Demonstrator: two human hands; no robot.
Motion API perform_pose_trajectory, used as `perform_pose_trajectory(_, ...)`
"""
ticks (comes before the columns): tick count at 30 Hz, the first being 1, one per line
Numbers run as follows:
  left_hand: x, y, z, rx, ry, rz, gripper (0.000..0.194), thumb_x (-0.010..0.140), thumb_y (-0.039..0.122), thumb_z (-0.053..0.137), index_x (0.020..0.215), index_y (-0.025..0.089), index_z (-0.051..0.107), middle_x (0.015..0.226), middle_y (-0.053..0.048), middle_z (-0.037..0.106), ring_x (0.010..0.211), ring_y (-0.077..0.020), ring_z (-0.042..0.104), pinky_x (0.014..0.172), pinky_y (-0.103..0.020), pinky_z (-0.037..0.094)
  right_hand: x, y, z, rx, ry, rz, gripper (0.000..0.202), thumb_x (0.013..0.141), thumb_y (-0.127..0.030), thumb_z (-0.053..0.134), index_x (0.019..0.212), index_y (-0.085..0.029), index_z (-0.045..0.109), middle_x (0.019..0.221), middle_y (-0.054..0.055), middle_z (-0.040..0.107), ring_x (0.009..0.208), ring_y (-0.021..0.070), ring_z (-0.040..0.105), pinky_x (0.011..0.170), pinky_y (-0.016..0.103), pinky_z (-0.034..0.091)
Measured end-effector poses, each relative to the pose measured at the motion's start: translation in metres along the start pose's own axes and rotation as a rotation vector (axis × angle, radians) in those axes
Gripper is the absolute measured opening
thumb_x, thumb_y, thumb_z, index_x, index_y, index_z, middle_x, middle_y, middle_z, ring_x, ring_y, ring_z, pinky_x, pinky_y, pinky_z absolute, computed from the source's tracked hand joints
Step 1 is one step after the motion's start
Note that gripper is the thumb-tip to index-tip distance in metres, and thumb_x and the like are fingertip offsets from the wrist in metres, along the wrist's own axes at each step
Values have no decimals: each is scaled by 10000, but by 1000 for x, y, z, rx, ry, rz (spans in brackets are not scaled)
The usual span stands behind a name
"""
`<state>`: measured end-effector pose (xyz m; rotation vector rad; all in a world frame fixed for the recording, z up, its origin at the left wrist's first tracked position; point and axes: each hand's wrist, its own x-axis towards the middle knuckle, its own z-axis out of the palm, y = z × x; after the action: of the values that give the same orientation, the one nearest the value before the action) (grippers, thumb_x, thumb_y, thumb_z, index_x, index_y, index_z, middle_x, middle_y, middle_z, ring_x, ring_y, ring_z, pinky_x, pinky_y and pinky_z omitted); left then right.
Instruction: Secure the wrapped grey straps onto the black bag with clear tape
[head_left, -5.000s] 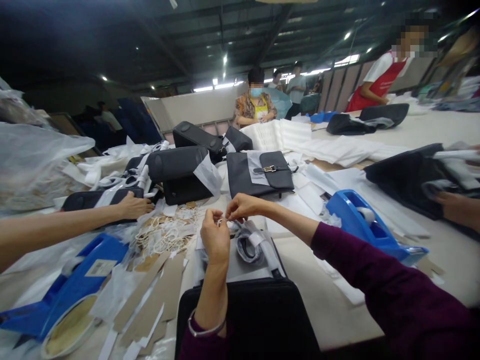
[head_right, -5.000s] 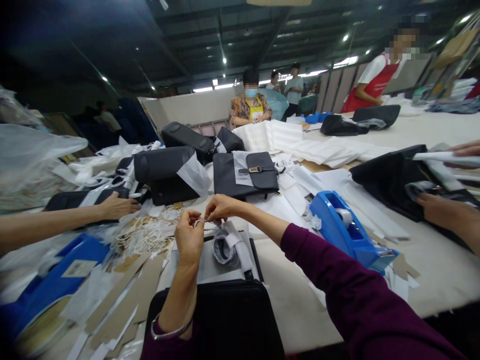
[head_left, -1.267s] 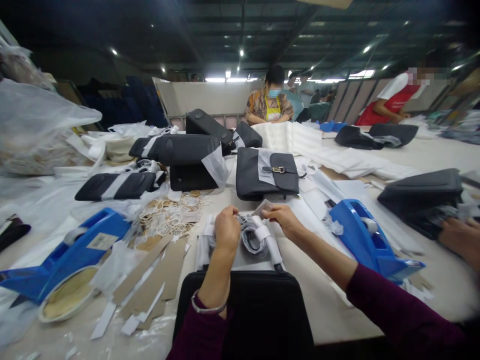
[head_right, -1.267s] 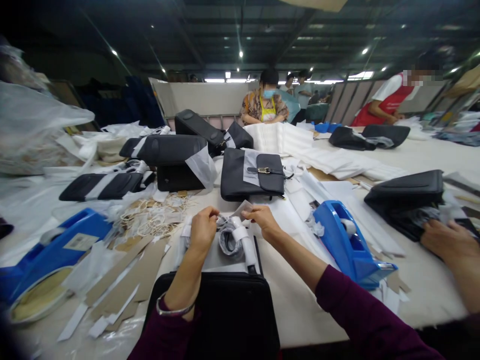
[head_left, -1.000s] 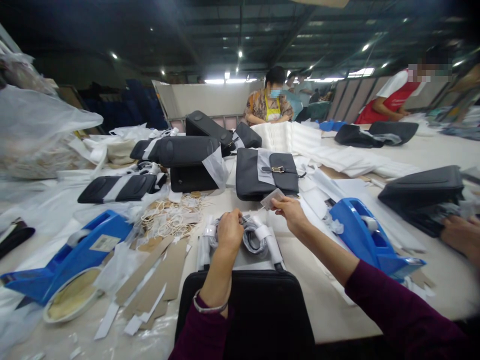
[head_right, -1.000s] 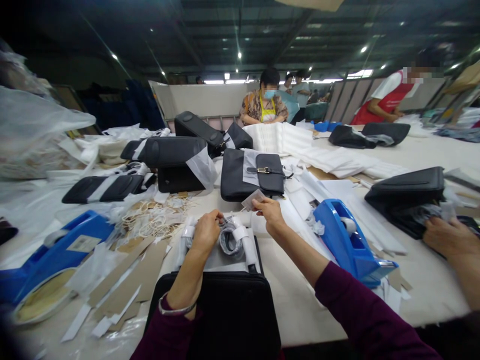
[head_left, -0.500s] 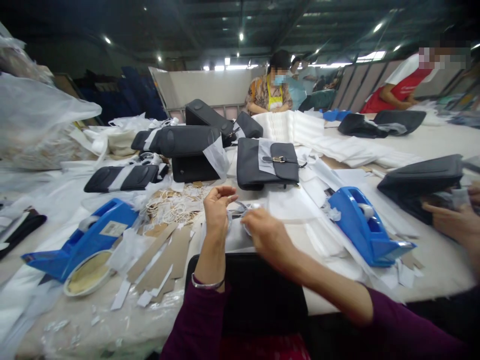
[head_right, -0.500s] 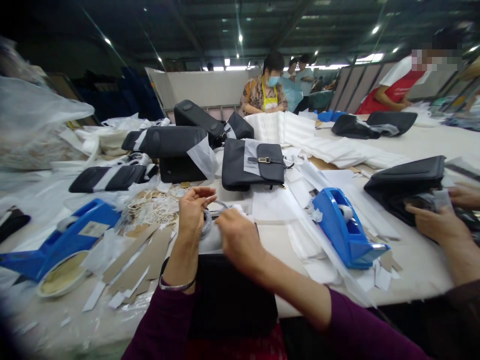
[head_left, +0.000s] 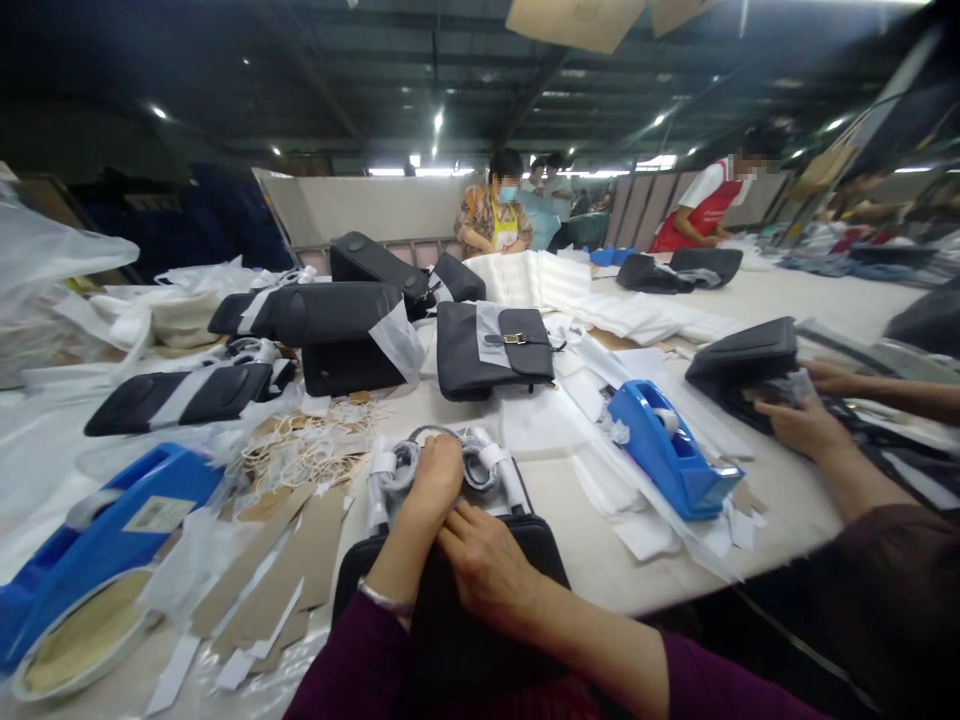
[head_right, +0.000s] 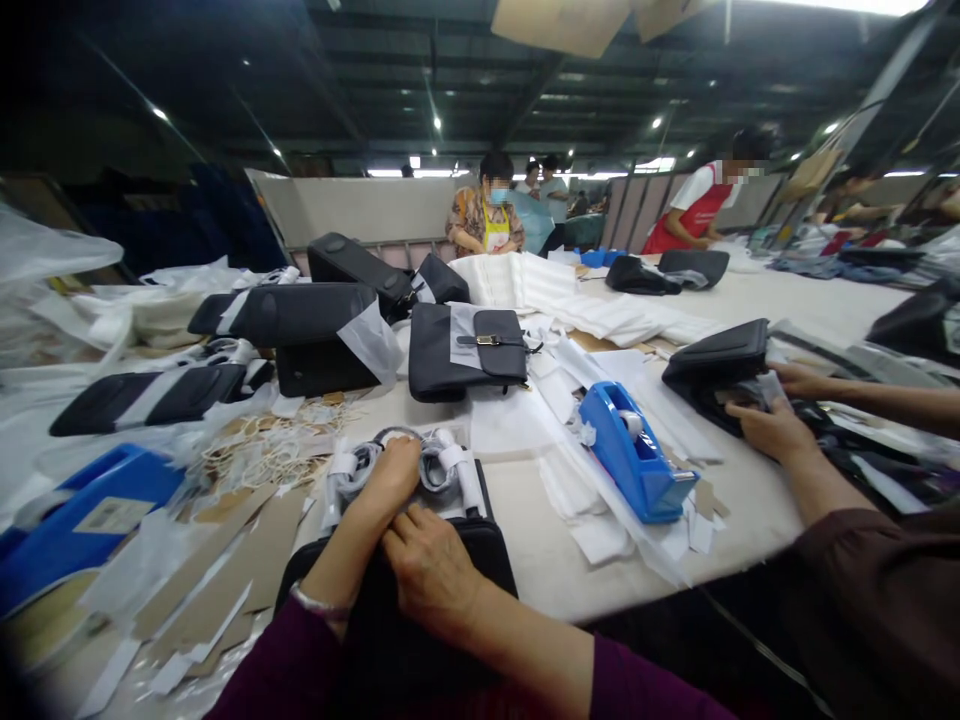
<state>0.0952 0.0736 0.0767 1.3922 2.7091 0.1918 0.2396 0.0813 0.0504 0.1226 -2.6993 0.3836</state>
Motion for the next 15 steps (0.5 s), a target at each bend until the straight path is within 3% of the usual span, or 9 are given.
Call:
perform_pose_trajectory(6, 10, -8, 9, 20, -7, -44, 393, 857, 45, 308, 1106, 44, 612, 1133, -227, 608, 1092, -300, 552, 911, -378, 423, 0, -2, 1, -27, -17, 9, 195, 839, -104, 497, 1003, -131, 598, 966, 105, 612, 883, 240, 508, 759, 365, 463)
perform_pose_trajectory(9, 5, -9, 10, 16, 21, -65, 404, 865, 51, 287, 1114, 37, 605, 1197, -230, 573, 1141, -309, 517, 946, -391, 399, 3, -11, -12, 124, 57, 74, 175, 859, -116, 495, 969, -150, 627, 995, 103, 624, 933, 238, 530, 825, 382, 474)
perform_pose_trajectory(12, 3, -12, 10, -8, 3, -35, 388, 869, 67, 298, 1040, 83, 645, 1115, -178, 629, 1095, -282, 544, 919, -354, 411, -1, -30, -54, 434, 168, 194, 282, 918, -149, 425, 1071, -237, 646, 995, 56, 642, 922, 184, 589, 812, 319, 509)
perform_pose_trajectory(15, 5, -16, 12, -24, -11, -16, 367, 877, 94, 313, 1034, 97, 645, 1109, -172, 633, 1089, -276, 548, 915, -353, 409, -26, -49, -115, 410, 75, 125, 366, 944, -308, 396, 1249, -407, 572, 968, 18, 657, 856, 188, 641, 698, 333, 541)
